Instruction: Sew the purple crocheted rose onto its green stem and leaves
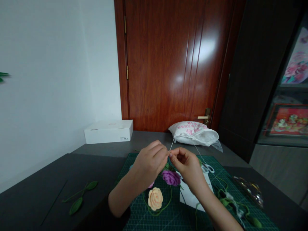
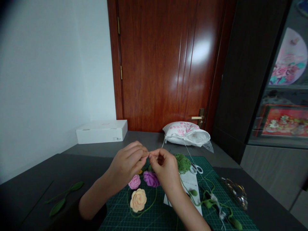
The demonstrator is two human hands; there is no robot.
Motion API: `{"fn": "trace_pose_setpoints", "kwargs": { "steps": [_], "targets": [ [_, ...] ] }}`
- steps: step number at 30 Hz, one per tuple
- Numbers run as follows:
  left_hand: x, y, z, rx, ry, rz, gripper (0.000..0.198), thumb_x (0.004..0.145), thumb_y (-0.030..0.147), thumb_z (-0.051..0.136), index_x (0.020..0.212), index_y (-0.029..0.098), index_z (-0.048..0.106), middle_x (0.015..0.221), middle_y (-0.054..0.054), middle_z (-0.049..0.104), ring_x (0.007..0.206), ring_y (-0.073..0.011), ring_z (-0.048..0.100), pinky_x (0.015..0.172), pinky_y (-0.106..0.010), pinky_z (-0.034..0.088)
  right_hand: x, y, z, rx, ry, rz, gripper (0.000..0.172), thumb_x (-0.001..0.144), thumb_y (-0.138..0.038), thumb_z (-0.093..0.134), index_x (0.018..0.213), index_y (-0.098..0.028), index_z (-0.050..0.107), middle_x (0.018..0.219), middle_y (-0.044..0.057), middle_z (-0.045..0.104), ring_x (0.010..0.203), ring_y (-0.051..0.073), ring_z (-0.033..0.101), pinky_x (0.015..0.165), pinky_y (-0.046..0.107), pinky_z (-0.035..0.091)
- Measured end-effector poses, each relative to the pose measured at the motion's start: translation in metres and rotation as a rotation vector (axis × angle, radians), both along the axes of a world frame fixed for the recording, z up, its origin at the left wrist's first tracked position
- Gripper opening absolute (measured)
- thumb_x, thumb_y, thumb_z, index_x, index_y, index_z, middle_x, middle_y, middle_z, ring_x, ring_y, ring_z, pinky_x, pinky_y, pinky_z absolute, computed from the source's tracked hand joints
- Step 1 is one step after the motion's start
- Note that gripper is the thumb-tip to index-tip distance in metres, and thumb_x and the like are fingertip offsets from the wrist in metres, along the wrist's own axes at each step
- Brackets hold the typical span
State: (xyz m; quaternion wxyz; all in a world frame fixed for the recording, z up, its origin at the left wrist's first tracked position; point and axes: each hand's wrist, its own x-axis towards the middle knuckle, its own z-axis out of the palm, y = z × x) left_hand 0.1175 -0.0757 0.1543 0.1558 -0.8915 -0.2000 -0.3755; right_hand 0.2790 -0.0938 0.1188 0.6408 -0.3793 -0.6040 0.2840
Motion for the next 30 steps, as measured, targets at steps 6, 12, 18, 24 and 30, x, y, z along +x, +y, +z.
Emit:
{"fn": "trace_pose_setpoints", "kwargs": {
  "steps": [6,12,18,24,30],
  "targets": [
    [0.005,0.000,0.002,-0.201,-0.235,-0.013,0.013,0.084,0.005,0.053,0.081,0.017,0.058,0.077,-0.002,0.062,0.075,-0.0179,0.058,0.070,-0.032,0.050,-0.001,-0.001,0.004,-0.031,0.056,0.037,0.019,0.075,-0.035,0.076,0.073,-0.019,0.067,0.067,0.001,0.067,0.062,0.016,0.060,0.059,0.027,0.048],
    [0.005,0.004,-0.001,-0.818,-0.463,-0.215,0.006,0.087,0.014,0.051,0.091,0.018,0.053,0.078,0.001,0.060,0.067,-0.0133,0.065,0.058,-0.025,0.056,-0.001,-0.004,0.010,-0.070,0.134,0.122,0.031,0.075,-0.049,0.076,0.076,-0.019,0.068,0.070,0.002,0.068,0.063,0.015,0.061,0.059,0.026,0.049],
    [0.006,0.005,-0.002,-1.056,-0.457,-0.346,0.043,0.081,0.014,0.062,0.124,0.020,0.058,0.086,0.000,0.062,0.065,-0.0124,0.066,0.058,-0.026,0.060,0.001,-0.005,0.011,-0.123,0.173,0.175,0.033,0.072,-0.050,0.079,0.075,-0.017,0.072,0.067,0.002,0.068,0.060,0.014,0.058,0.057,0.026,0.046],
    [0.008,0.000,-0.001,-0.922,-0.543,-0.248,0.019,0.081,0.013,0.062,0.095,0.016,0.075,0.076,0.001,0.057,0.046,-0.0068,0.057,0.044,-0.019,0.051,0.001,-0.003,0.009,-0.151,0.220,0.183,0.034,0.070,-0.049,0.081,0.074,-0.016,0.071,0.060,-0.002,0.059,0.054,0.011,0.048,0.052,0.023,0.038],
    [0.009,-0.005,0.004,-0.642,-0.507,-0.193,0.015,0.085,0.014,0.063,0.087,0.017,0.077,0.077,-0.001,0.063,0.049,-0.0068,0.057,0.046,-0.018,0.048,0.001,-0.004,0.010,-0.152,0.261,0.181,0.033,0.070,-0.048,0.081,0.075,-0.016,0.071,0.059,-0.002,0.057,0.056,0.011,0.046,0.054,0.024,0.037]
  ]
}}
